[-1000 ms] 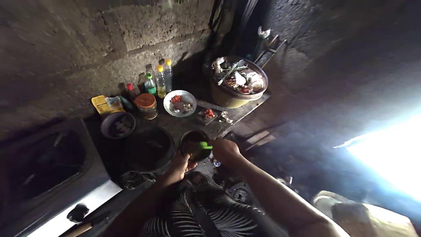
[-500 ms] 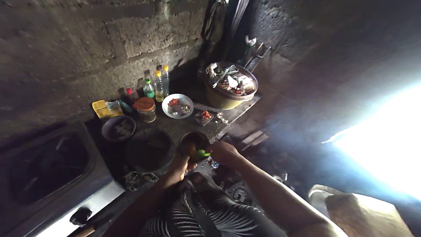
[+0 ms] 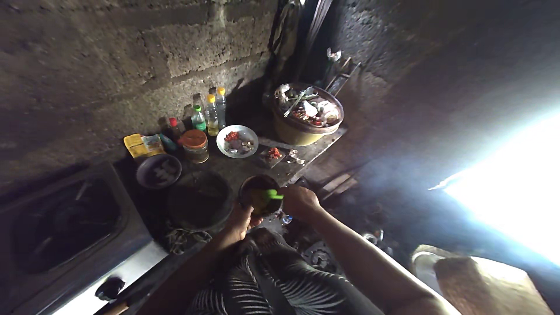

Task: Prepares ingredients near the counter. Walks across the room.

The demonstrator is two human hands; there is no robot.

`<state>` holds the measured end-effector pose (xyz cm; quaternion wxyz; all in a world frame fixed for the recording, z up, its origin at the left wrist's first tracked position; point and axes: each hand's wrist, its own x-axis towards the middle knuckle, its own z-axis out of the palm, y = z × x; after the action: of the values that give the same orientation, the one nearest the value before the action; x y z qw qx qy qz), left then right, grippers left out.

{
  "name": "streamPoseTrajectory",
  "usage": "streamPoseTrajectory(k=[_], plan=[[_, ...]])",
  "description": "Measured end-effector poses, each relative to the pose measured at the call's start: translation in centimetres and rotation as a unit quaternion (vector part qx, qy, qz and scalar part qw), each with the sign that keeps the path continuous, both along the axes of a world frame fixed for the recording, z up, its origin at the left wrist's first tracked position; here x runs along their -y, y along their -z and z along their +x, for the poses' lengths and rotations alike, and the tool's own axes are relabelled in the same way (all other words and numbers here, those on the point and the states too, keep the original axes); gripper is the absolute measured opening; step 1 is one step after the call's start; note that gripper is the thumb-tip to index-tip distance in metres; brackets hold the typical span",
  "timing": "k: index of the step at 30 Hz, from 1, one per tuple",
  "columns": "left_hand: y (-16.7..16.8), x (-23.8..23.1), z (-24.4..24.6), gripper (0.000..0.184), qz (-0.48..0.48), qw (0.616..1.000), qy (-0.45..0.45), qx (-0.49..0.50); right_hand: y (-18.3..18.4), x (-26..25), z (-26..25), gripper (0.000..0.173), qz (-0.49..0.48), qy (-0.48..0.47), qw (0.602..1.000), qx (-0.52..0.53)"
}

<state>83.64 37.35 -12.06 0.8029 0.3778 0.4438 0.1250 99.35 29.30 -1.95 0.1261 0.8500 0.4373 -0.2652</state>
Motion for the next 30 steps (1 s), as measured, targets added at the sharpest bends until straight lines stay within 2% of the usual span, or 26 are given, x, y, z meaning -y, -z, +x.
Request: streamPoseTrajectory(k=[4,7,10,14,17,19,21,26,30], plan=[[0.1,-0.2,0.2,0.063,-0.011,1.0,-0.004,0.004,0.5,0.0,0.6,0.034,0.005,-0.026,0.999,-0.044],[0.2,-0.4,0.2,0.062,-0.005,1.0,0.006,0.002,0.0,-0.4,0.0,0.036,-0.007,0.01,1.0,0.008],[0.2,-0.5,0.2,0.059,-0.005,1.0,0.014,0.002,0.5,-0.2,1.0,0.035,0.001,-0.027,0.999,-0.046],[0.4,-0.5,0.2,0.051,0.003,1.0,0.025,0.002,0.5,-0.6,0.7,0.038,0.013,0.017,0.999,0.025],[0.0,-0.6,0.2,0.049,0.003,0.999,0.038,0.005,0.8,-0.5,1.1,0.039,0.014,-0.024,1.0,0.001],[-0.1,-0.6,0.3,0.045,-0.001,0.999,0.039,0.005,0.8,-0.5,1.3,0.04,0.011,-0.044,0.999,0.025],[0.0,-0.5,0.3,0.04,-0.003,0.999,0.04,0.001,1.0,-0.6,1.4,0.043,0.025,-0.025,0.998,0.057],[0.5,-0.9,0.5,0.044,-0.003,0.999,0.049,-0.001,1.6,-0.5,1.6,0.041,0.029,-0.083,0.996,0.011],[0.8,-0.9,0.4,0.039,0.0,0.999,0.046,-0.005,0.9,-0.4,1.5,0.038,0.014,-0.032,0.997,0.068]])
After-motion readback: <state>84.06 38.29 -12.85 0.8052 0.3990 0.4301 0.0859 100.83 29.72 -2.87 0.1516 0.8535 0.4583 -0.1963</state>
